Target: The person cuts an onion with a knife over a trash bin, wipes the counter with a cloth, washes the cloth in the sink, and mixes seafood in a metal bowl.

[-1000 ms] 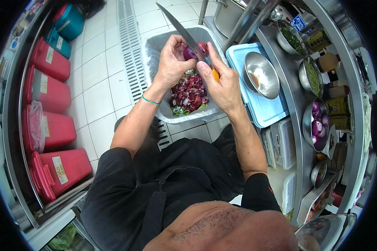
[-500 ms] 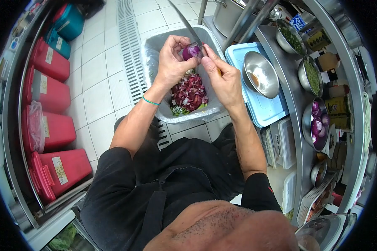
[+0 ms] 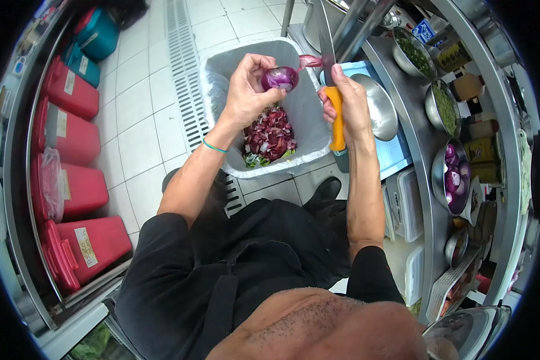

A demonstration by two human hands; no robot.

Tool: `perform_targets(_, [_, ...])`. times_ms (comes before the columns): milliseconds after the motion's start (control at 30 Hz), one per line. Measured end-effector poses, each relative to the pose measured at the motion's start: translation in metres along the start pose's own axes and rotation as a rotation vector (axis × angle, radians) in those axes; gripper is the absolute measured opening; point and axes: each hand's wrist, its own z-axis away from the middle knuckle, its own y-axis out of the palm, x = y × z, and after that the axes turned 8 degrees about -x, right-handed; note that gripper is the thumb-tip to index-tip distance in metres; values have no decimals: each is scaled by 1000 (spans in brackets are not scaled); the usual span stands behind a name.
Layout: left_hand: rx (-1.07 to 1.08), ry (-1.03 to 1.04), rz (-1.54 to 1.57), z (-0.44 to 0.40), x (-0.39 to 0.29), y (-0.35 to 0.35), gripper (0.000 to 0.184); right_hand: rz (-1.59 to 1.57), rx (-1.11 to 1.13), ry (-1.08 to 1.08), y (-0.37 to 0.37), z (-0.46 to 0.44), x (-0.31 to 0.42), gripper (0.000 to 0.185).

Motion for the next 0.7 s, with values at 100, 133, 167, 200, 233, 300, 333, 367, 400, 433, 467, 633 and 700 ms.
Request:
perform_targets(100, [-31,-78,4,-4,-7,-1,56,138,164,-37,-11,4,0,52])
perform_targets(133, [-44,-114,-1,-5,-9,-1,56,179,153,-90,-5,7,-2,55])
perform_targets(167, [-40,-116,4,-4,-11,0,56,221,142,-143,0,10,-3,61])
perform_targets(200, [-37,-117,9,-3,-12,1,56,234,188,-149,2,12,-1,68])
perform_targets(233, [-33,-120,14,-3,-12,1,56,267,197,-202,5,13,-3,68])
perform_targets(300, [-44,-104,15,-2,-11,2,54,331,211,-310,11,15,-8,67])
perform_targets(333, [-48,-96,17,-1,-10,2,54,410,179,-257,11,17,-5,68])
perform_targets(367, [-49,-88,-3,-1,-9,2,53,423,154,-318,13,19,-6,65])
perform_targets(400, [-50,-78,-23,-1,-8,2,53,436,130,-379,19,20,-9,63])
perform_targets(433, [-52,-69,-42,-1,-8,1,53,447,111,-429,22,20,-11,60])
perform_targets(467, [-51,-65,-56,-1,-9,2,53,458,92,-479,26,20,-13,57])
perform_targets(633, [-46,-45,-77,-2,-12,-1,51,488,68,-577,31,18,-15,49])
perform_targets(700, [-3,-69,-89,-4,-15,-4,49,479,72,-479,28,19,-10,48])
